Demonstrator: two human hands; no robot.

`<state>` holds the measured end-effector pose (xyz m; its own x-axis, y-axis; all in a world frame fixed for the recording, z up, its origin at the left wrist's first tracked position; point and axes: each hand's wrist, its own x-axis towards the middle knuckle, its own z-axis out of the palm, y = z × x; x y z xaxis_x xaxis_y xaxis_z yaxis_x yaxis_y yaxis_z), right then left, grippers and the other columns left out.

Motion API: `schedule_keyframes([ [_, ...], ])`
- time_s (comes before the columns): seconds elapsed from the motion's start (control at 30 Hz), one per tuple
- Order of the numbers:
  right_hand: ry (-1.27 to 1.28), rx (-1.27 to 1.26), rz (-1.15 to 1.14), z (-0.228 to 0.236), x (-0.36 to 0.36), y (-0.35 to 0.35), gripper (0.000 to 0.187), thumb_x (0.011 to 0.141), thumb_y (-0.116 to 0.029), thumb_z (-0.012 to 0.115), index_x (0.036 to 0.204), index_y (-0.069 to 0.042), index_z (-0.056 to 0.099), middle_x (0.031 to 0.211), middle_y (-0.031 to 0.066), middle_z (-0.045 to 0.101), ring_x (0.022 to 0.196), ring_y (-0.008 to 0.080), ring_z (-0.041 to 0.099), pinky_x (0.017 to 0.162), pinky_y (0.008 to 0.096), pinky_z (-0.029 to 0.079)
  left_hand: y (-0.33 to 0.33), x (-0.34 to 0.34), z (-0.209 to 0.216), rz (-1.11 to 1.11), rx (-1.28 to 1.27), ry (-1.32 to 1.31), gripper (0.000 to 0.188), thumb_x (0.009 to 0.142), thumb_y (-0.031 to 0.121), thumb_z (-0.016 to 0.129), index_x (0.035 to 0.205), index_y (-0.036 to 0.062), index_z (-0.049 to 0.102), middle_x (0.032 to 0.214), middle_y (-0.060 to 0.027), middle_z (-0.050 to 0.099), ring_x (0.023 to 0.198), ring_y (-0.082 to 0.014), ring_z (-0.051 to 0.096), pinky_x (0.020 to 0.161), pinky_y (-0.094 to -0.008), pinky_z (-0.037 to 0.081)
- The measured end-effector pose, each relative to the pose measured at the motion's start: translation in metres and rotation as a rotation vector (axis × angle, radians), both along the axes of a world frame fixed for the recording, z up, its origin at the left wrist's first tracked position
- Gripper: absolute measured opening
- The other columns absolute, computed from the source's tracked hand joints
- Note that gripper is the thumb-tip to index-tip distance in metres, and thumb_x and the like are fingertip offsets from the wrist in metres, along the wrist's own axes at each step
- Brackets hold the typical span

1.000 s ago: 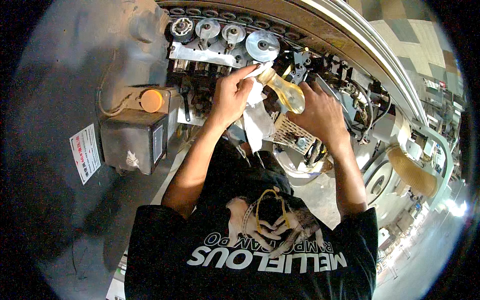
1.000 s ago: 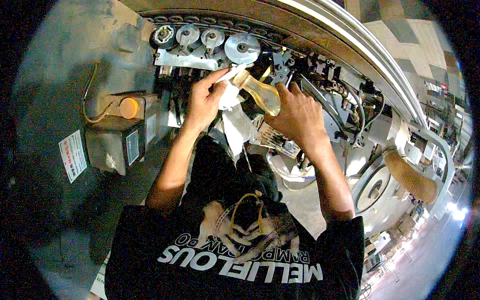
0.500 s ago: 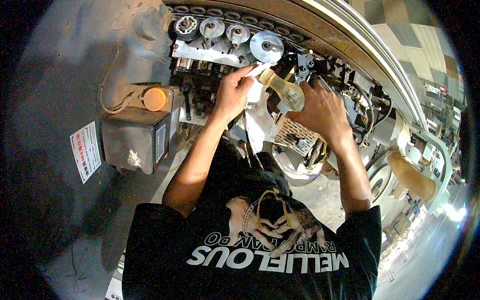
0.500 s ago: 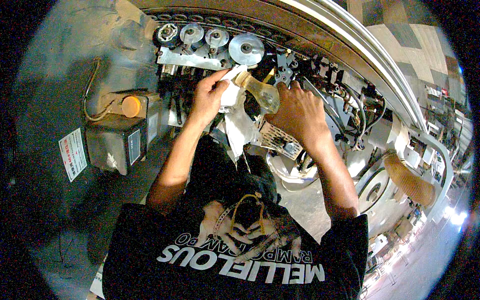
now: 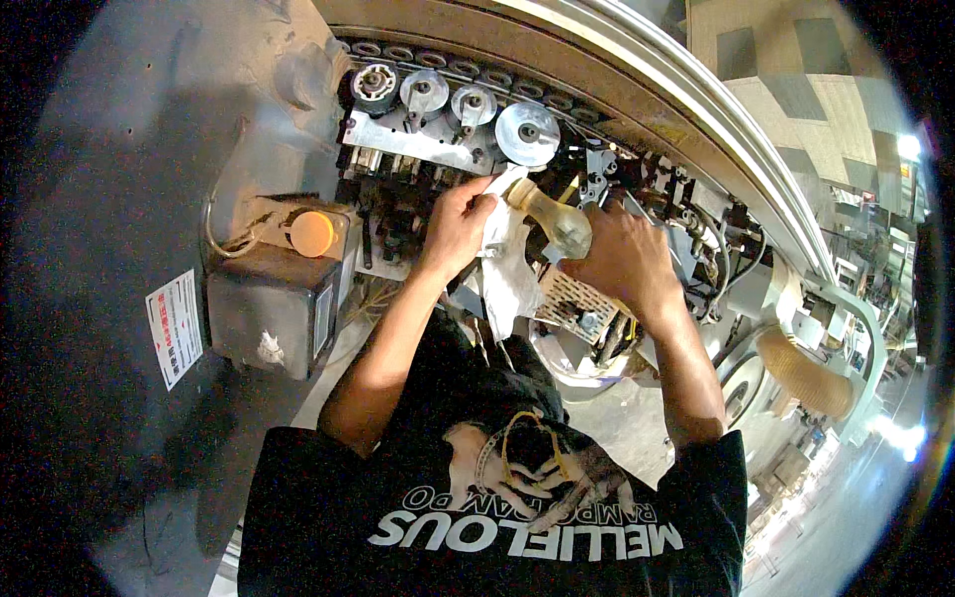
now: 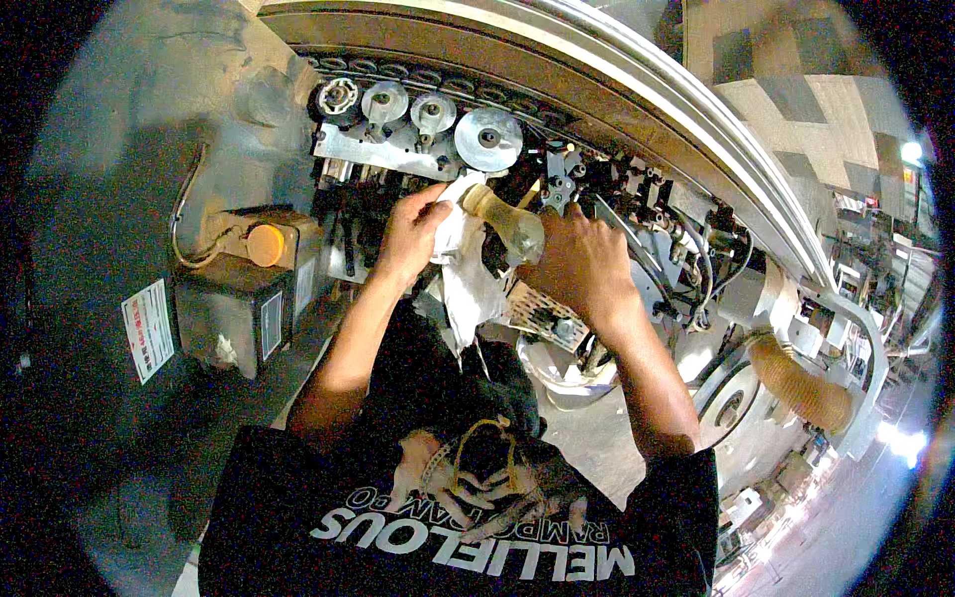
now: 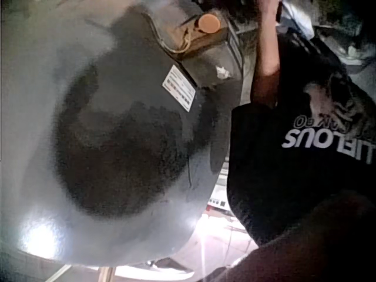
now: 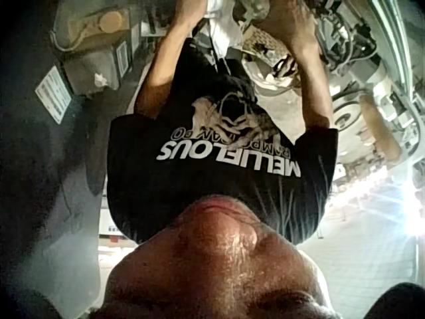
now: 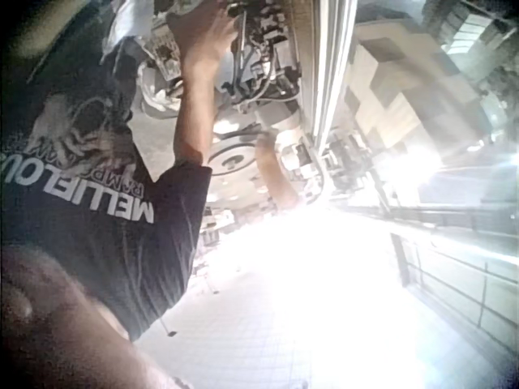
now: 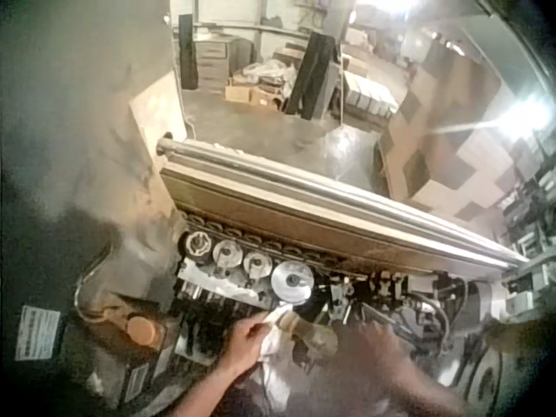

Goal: The person scrapes machine components using a utility knife, pours liquid from a bottle onto a cloth, and wipes down the machine parts and rollers with the cloth.

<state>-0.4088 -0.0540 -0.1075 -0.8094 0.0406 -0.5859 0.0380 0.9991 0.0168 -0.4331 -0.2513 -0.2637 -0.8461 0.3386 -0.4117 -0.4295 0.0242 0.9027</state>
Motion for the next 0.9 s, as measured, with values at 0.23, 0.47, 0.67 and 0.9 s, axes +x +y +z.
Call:
schedule_keyframes([
  [0.23, -0.013, -0.001, 0.003, 0.010, -0.013, -0.007, 0.060, 0.071, -0.046, 0.078, 0.113, -0.006, 0.067, 0.105, 0.0232, 0.068, 0.094, 0.0391, 0.070, 0.081, 0.0492, 0.058, -0.003, -0.004, 0.000, 0.024, 0.000, -0.012, 0.037, 0.096, 0.013, 0.063, 0.128, -0.0062, 0.062, 0.117, -0.0102, 0.069, 0.103, -0.0139, 0.063, 0.092, -0.0275, 0.049],
  [0.47, -0.022, -0.009, 0.031, 0.011, -0.025, -0.006, 0.065, 0.070, -0.050, 0.078, 0.113, -0.004, 0.068, 0.101, 0.0246, 0.069, 0.091, 0.0403, 0.070, 0.081, 0.0474, 0.058, -0.001, -0.009, 0.004, 0.015, -0.080, -0.017, 0.035, 0.095, 0.012, 0.062, 0.126, -0.0042, 0.064, 0.115, -0.0094, 0.070, 0.102, -0.0147, 0.063, 0.092, -0.0280, 0.049],
  [0.67, -0.059, -0.005, 0.034, 0.002, -0.031, 0.002, 0.068, 0.070, -0.053, 0.078, 0.115, -0.004, 0.067, 0.104, 0.0246, 0.069, 0.094, 0.0406, 0.070, 0.083, 0.0491, 0.057, 0.001, -0.017, 0.006, -0.008, -0.159, 0.015, 0.035, 0.094, 0.010, 0.062, 0.126, -0.0053, 0.064, 0.114, -0.0098, 0.070, 0.099, -0.0153, 0.065, 0.090, -0.0283, 0.051],
  [0.9, -0.008, -0.062, -0.051, 0.001, -0.014, 0.005, 0.076, 0.070, -0.056, 0.078, 0.125, -0.006, 0.063, 0.108, 0.0242, 0.068, 0.098, 0.0406, 0.069, 0.087, 0.0499, 0.055, -0.004, -0.010, -0.025, 0.429, 0.500, -0.451, 0.026, 0.094, 0.013, 0.058, 0.116, -0.0010, 0.065, 0.104, -0.0107, 0.071, 0.094, -0.0223, 0.070, 0.084, -0.0346, 0.057],
])
